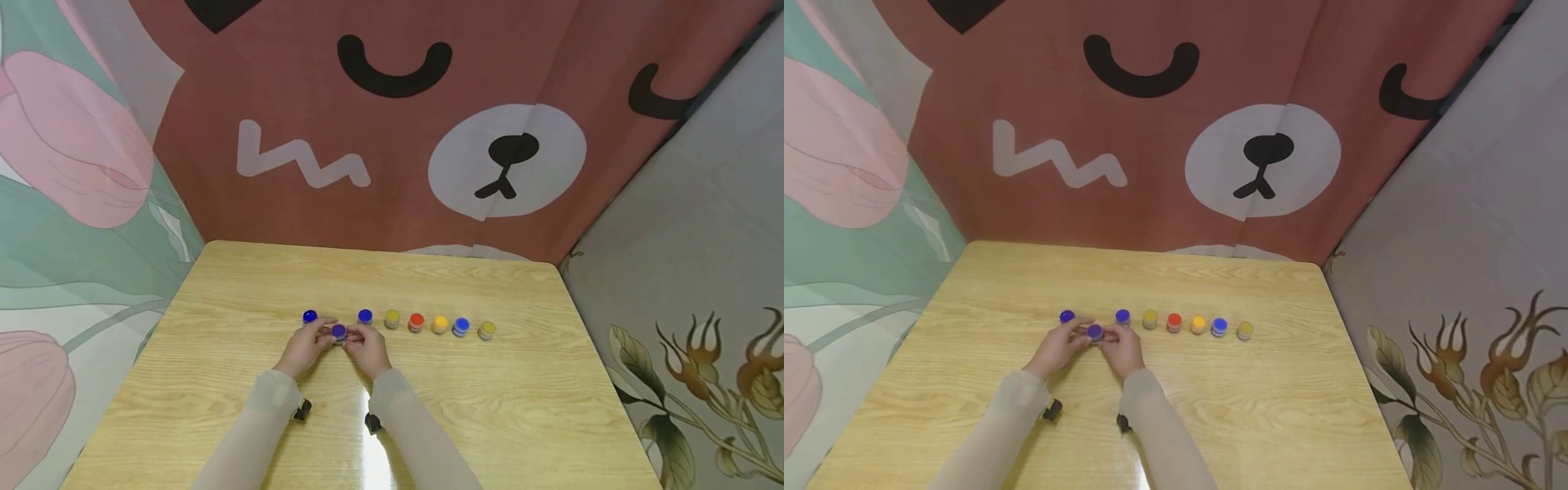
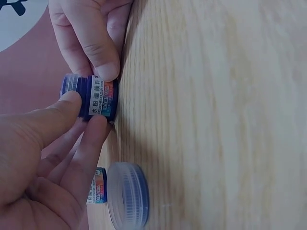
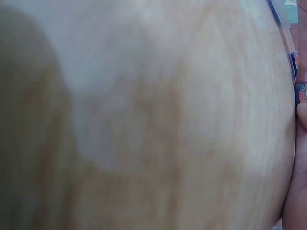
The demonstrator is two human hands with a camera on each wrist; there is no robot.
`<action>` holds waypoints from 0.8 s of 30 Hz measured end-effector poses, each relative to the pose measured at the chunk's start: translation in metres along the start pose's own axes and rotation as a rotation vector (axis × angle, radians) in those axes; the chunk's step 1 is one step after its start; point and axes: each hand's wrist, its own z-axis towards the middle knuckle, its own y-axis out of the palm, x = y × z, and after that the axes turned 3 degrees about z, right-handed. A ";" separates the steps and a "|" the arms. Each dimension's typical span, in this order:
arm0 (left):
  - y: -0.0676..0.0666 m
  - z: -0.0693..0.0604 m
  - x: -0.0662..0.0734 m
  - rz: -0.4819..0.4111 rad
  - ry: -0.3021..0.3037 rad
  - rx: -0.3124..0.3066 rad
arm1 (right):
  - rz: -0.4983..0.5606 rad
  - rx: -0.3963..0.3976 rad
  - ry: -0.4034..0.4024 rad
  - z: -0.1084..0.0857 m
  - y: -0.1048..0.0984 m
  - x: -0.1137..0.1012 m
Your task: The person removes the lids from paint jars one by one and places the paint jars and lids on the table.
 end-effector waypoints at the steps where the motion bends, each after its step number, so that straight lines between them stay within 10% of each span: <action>1: 0.000 0.000 0.000 0.005 0.001 -0.005 | -0.001 0.000 0.000 0.000 0.000 0.000; 24: -0.003 0.001 -0.002 -0.017 0.025 -0.032 | 0.015 0.008 -0.018 -0.001 -0.001 0.002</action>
